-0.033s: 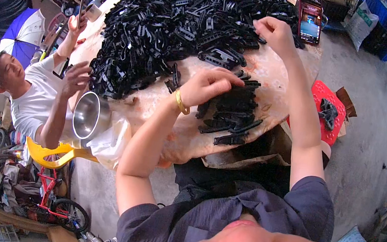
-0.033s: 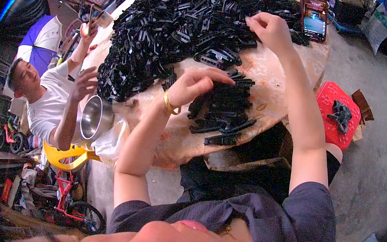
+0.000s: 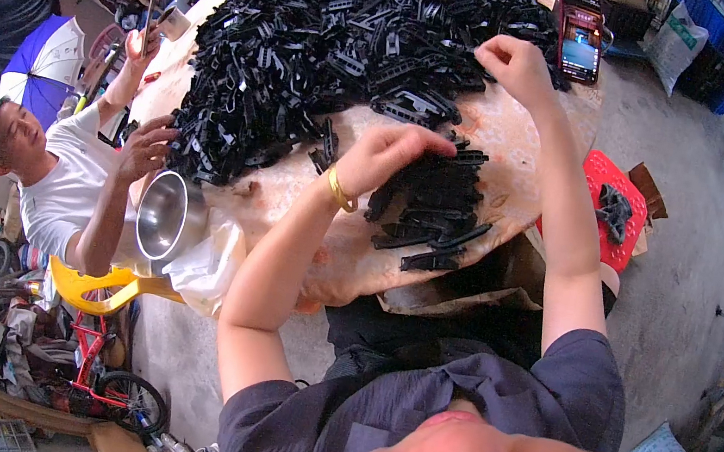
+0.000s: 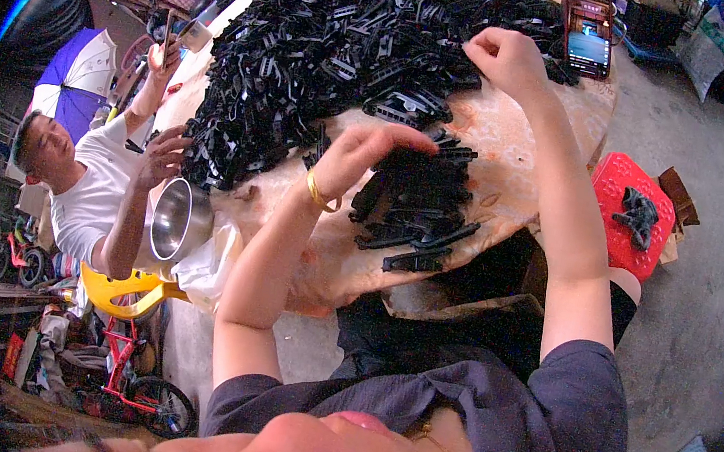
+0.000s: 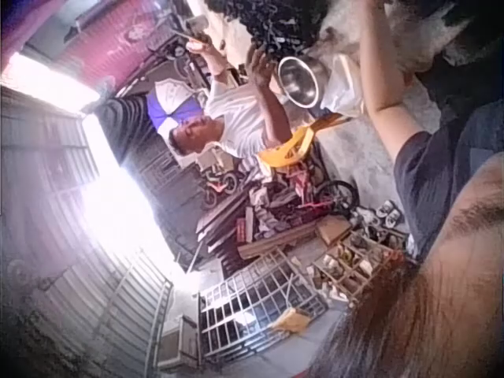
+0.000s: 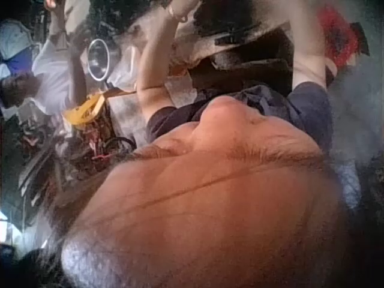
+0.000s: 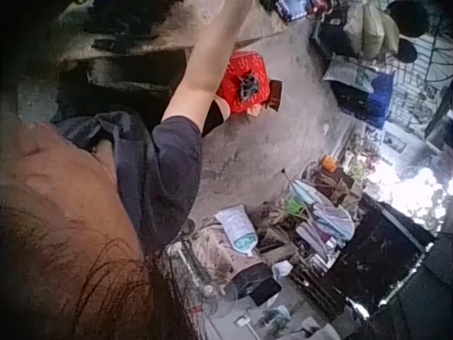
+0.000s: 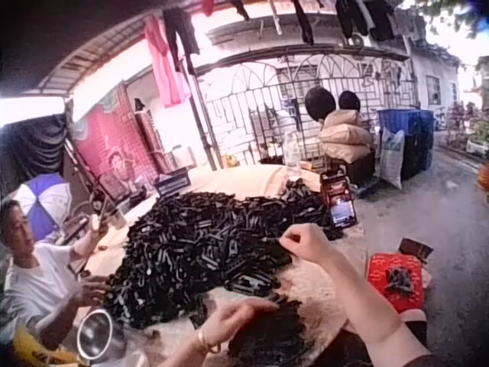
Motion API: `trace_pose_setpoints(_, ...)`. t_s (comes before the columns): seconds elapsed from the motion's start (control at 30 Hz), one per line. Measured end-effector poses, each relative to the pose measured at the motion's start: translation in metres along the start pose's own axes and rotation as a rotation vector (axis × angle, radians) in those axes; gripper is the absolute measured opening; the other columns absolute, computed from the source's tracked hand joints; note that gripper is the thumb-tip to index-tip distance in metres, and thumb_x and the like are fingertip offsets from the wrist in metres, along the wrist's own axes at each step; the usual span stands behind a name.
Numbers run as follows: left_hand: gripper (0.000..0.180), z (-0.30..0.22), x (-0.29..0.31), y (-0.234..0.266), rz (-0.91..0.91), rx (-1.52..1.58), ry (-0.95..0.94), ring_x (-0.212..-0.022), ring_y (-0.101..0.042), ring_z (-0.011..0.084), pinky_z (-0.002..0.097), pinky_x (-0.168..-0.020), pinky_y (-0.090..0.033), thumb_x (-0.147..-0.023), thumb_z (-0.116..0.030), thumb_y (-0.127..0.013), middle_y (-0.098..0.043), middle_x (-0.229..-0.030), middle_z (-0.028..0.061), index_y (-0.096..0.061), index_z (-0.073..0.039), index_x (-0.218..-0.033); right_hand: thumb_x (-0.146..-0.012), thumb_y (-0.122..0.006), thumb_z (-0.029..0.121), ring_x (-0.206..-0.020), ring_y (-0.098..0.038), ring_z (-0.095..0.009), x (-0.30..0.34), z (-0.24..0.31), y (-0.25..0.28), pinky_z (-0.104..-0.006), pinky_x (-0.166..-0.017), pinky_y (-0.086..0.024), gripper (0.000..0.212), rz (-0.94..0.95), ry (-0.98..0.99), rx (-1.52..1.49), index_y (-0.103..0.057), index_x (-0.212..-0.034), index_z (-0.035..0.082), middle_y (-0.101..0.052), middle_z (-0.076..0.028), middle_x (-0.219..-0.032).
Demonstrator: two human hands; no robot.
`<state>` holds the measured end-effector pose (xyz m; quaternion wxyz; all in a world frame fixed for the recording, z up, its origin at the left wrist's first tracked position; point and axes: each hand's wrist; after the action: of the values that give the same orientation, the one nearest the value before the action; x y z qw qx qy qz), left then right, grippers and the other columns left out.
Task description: The person assembles plastic clips by picking components from a pile, fitting the pieces together by hand, and placing the assembled clips onto a stack on the table.
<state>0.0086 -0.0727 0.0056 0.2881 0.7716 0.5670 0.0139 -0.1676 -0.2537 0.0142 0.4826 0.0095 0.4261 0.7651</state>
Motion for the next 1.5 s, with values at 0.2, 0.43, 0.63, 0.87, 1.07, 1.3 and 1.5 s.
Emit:
trace_pose_setpoints(0.2,0.029,0.028,-0.002,0.013,-0.414,-0.809,-0.035,-0.094,-0.053,0.0285,0.0340,-0.080,-0.044,-0.069,-0.002,-0.060,-0.061,-0.097,0.0104,-0.063,-0.007,-0.097,-0.067,-0.063,0.016,-0.079,-0.061,-0.029,0.011,0.003,-0.025,-0.0357,-0.071,-0.048,0.027,0.133,0.248,0.330,-0.063,-0.090,0.003,-0.064,-0.014,-0.084)
trace_pose_setpoints(0.43,0.032,0.027,-0.001,0.009,-0.231,-0.916,0.143,-0.092,-0.052,0.0321,0.0367,-0.080,-0.045,-0.067,-0.004,-0.062,-0.059,-0.089,0.0120,-0.059,-0.005,-0.099,-0.070,-0.064,0.016,-0.075,-0.061,-0.026,0.008,0.003,-0.020,-0.0331,-0.069,-0.048,0.025,0.142,0.001,0.227,-0.062,-0.092,0.004,-0.062,-0.015,-0.083)
trace_pose_setpoints(0.63,0.025,0.025,-0.004,0.010,-0.668,-0.157,0.281,-0.078,-0.062,0.0208,0.0297,-0.070,-0.050,-0.076,-0.003,-0.061,-0.059,-0.088,0.0081,-0.055,0.001,-0.101,-0.084,-0.058,0.012,-0.068,-0.053,-0.006,0.011,0.027,-0.030,-0.0207,-0.061,-0.045,0.025,0.134,0.156,-0.535,-0.060,-0.108,0.006,-0.061,-0.002,-0.081)
trace_pose_setpoints(0.87,0.017,0.020,0.001,0.012,-0.525,0.516,0.337,-0.082,-0.060,0.0167,0.0275,-0.075,-0.051,-0.084,-0.002,-0.053,-0.059,-0.095,0.0088,-0.052,0.002,-0.101,-0.082,-0.061,0.011,-0.075,-0.056,-0.007,0.027,0.055,-0.043,-0.0222,-0.066,-0.046,0.024,0.326,0.399,-0.610,-0.061,-0.104,0.001,-0.064,-0.005,-0.082)
trace_pose_setpoints(1.07,0.023,0.027,0.005,0.013,-0.600,0.401,0.255,-0.078,-0.058,0.0119,0.0230,-0.070,-0.048,-0.082,-0.002,-0.057,-0.061,-0.089,0.0055,-0.054,0.001,-0.104,-0.083,-0.060,0.016,-0.072,-0.056,-0.010,0.031,0.065,-0.044,-0.0243,-0.062,-0.045,0.024,0.328,0.230,-0.566,-0.062,-0.103,0.003,-0.064,-0.006,-0.082)
trace_pose_setpoints(1.3,0.026,0.023,0.001,0.009,-0.693,0.108,0.265,-0.070,-0.056,0.0049,0.0181,-0.061,-0.045,-0.078,-0.005,-0.063,-0.063,-0.082,0.0035,-0.059,0.002,-0.103,-0.080,-0.060,0.016,-0.072,-0.060,-0.027,0.030,0.056,-0.048,-0.0316,-0.064,-0.047,0.022,0.156,0.505,-0.354,-0.063,-0.098,0.004,-0.062,-0.015,-0.081)
trace_pose_setpoints(1.5,0.034,0.018,0.002,0.010,-0.651,0.065,0.285,-0.067,-0.056,0.0045,0.0181,-0.060,-0.045,-0.076,-0.006,-0.066,-0.064,-0.080,0.0036,-0.058,0.001,-0.108,-0.077,-0.062,0.018,-0.073,-0.059,-0.029,0.030,0.055,-0.043,-0.0345,-0.063,-0.047,0.023,0.141,0.569,-0.216,-0.064,-0.095,0.005,-0.061,-0.013,-0.079)
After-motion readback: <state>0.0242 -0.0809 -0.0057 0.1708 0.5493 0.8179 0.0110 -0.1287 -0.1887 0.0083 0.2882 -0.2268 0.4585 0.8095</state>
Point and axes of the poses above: each hand's wrist, its own x-axis away from the middle knuckle, its own y-axis out of the back of the hand, z = x × y
